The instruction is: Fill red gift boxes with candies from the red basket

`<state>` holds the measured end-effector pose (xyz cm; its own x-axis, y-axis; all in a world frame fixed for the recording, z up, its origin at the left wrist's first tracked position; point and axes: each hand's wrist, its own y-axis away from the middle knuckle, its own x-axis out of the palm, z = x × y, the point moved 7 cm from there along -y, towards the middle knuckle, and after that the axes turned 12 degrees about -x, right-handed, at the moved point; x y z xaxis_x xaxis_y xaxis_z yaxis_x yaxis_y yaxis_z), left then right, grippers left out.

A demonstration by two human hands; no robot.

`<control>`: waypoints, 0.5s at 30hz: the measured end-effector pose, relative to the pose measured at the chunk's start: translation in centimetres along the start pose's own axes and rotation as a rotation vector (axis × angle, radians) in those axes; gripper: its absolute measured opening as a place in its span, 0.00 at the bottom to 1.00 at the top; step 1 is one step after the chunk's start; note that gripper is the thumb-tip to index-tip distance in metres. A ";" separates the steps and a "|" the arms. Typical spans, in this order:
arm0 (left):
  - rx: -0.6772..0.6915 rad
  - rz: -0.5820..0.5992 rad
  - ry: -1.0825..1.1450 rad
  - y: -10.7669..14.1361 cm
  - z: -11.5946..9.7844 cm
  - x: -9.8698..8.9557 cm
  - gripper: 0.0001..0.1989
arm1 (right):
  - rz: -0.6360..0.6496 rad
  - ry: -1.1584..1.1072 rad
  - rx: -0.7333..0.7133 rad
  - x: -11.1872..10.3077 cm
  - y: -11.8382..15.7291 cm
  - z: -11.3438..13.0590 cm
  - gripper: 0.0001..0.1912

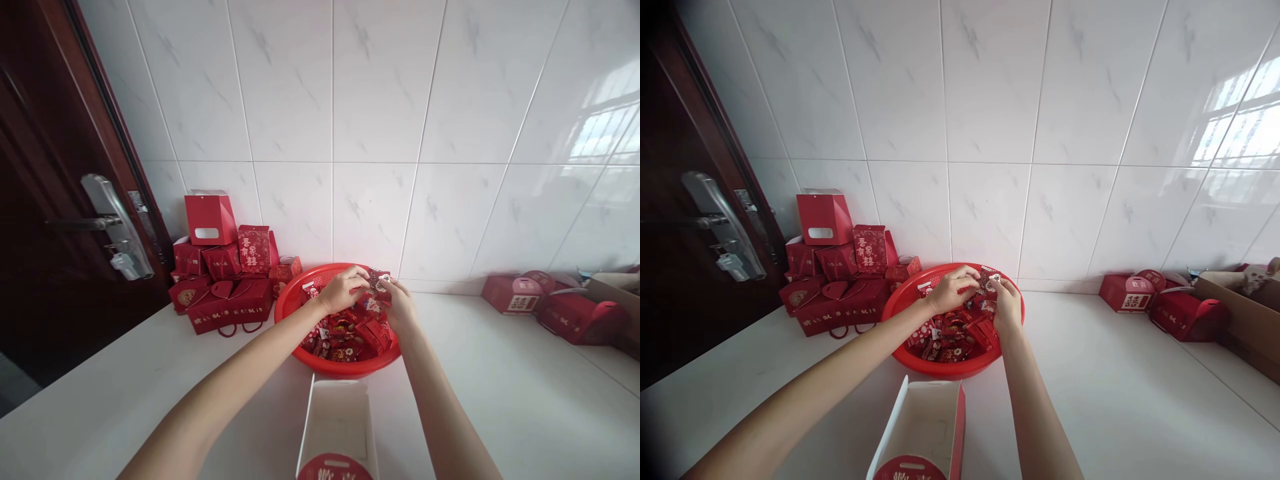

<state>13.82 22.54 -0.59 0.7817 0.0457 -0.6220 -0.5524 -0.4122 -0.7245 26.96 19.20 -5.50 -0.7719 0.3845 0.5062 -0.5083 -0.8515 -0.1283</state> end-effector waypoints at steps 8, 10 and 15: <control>-0.367 0.435 -0.246 1.1 2.7 2.8 0.15 | -0.038 0.011 -0.064 -0.3 0.1 0.9 0.10; -0.375 0.518 -0.257 1.6 3.2 3.6 0.14 | -0.032 0.019 -0.076 -0.3 0.1 0.9 0.09; -0.418 0.604 -0.272 2.4 4.8 4.6 0.16 | -0.035 0.029 -0.088 -0.4 0.2 1.1 0.09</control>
<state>14.69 26.13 -6.55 0.2525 -0.0963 -0.9628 -0.6621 -0.7428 -0.0994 27.58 18.48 -4.82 -0.7634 0.4245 0.4869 -0.5655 -0.8034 -0.1862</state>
